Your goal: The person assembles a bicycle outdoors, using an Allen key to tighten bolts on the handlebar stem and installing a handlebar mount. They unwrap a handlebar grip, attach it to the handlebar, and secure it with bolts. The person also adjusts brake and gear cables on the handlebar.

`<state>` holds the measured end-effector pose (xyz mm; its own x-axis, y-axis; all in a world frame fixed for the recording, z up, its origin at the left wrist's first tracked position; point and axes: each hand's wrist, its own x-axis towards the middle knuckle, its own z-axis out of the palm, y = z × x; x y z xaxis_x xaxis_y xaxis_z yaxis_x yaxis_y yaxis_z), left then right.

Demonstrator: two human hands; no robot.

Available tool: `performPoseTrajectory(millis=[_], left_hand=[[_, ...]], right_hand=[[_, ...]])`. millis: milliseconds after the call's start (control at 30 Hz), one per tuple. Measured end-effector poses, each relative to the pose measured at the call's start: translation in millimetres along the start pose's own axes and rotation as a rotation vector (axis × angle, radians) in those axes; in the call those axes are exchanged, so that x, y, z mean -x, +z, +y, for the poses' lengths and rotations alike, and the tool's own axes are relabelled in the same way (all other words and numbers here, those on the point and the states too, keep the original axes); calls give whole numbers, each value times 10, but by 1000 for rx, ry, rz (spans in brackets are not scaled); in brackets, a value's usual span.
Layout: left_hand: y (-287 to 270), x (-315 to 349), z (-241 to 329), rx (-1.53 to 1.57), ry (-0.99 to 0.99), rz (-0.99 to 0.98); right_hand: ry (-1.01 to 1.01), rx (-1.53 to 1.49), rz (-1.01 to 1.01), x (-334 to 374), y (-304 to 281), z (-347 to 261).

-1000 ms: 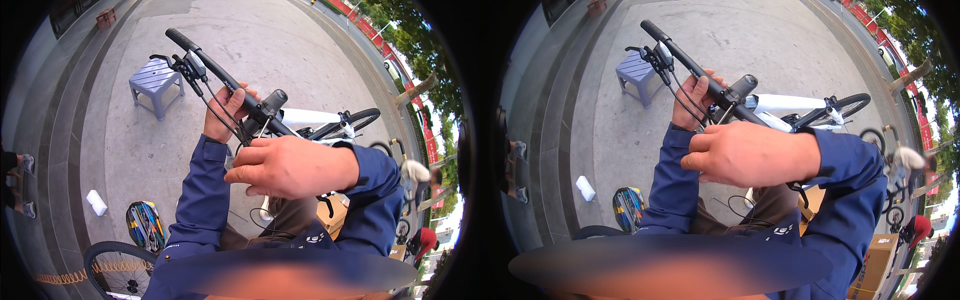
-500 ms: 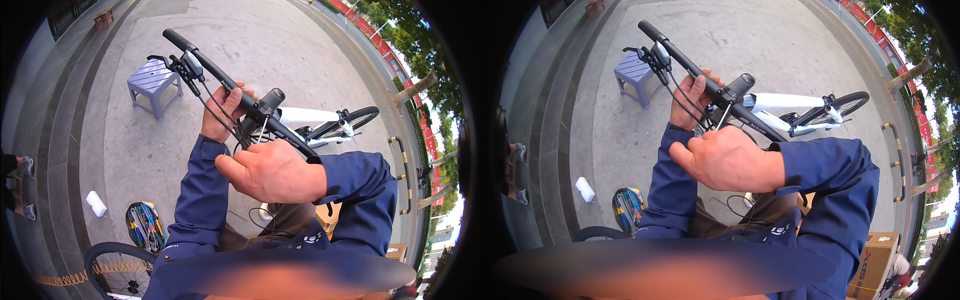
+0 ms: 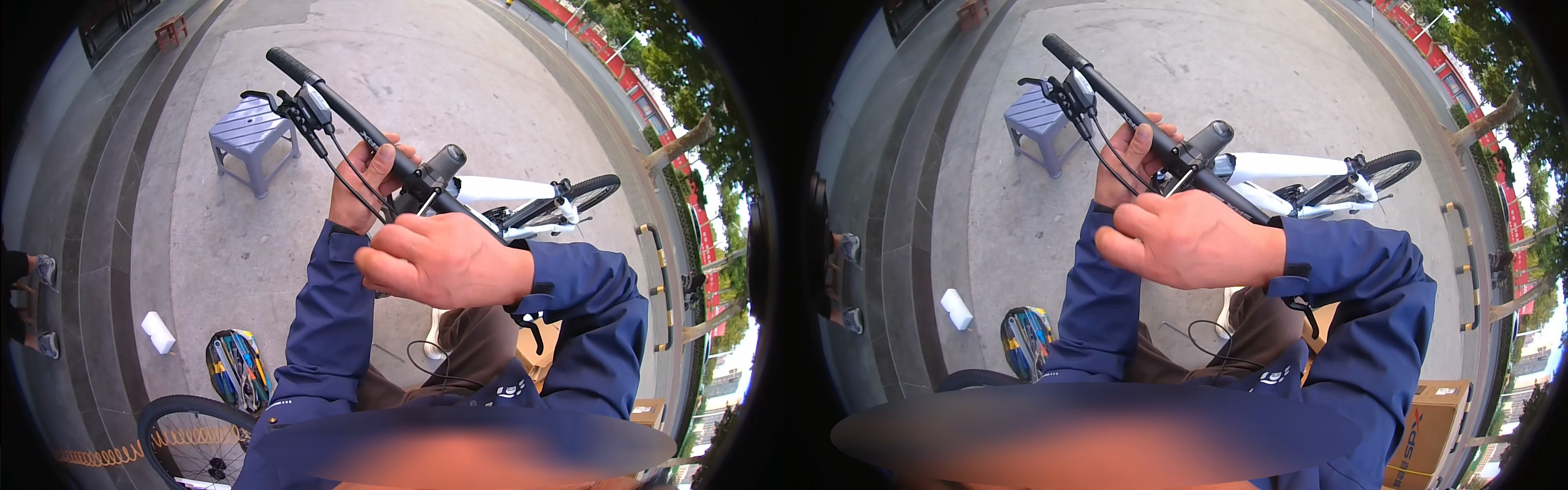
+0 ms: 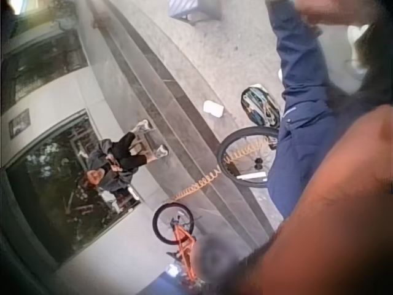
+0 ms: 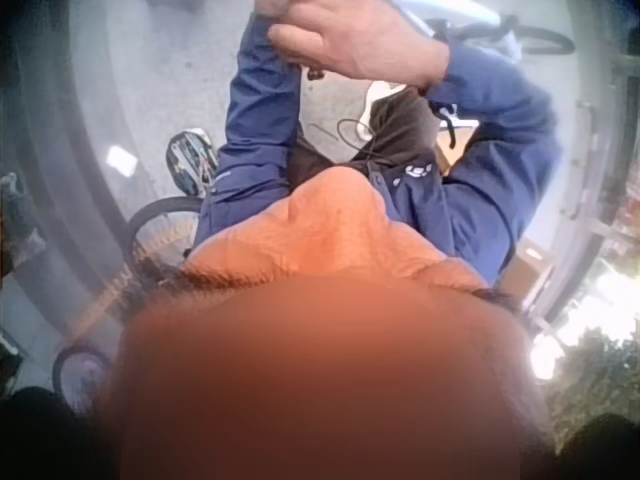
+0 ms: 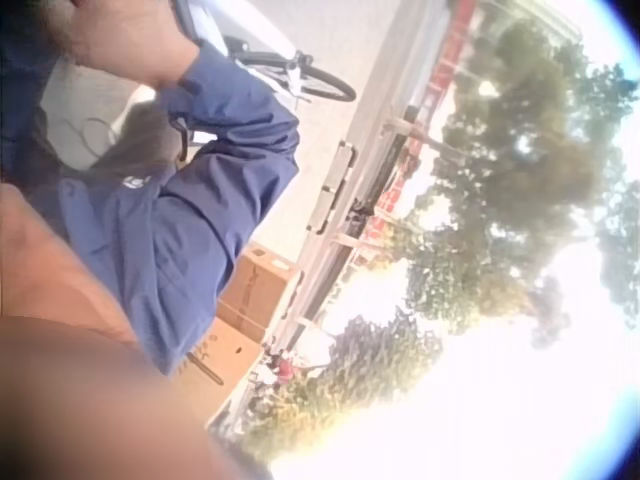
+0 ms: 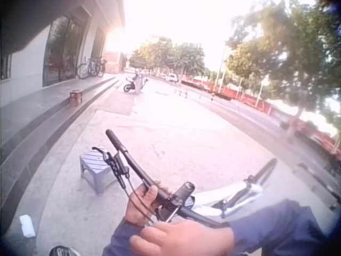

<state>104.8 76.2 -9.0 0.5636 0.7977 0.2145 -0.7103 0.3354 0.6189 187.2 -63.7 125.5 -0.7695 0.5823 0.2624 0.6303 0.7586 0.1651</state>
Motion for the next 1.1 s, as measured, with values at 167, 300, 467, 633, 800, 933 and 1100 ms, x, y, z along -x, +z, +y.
performPoseTrajectory(millis=[167,300,467,633,800,933,1100], left_hand=[[15,6,6,18,-12,4],[12,-3,11,10,8,-7],[12,5,8,0,2,10],[17,0,-1,0,3,7],[9,-3,-1,-10,-1,17],[-4,-9,-6,-6,-4,2],[-2,-6,-11,9,5,-5]], right_hand=[[-180,338,145,-44,-10,-2],[-110,386,138,-65,-9,-163],[17,-206,-243,-32,-226,-1],[-29,-202,-184,-104,-304,36],[71,180,50,-106,-274,-156],[121,-173,-159,-71,-224,-84],[-118,210,202,-60,-96,-79]])
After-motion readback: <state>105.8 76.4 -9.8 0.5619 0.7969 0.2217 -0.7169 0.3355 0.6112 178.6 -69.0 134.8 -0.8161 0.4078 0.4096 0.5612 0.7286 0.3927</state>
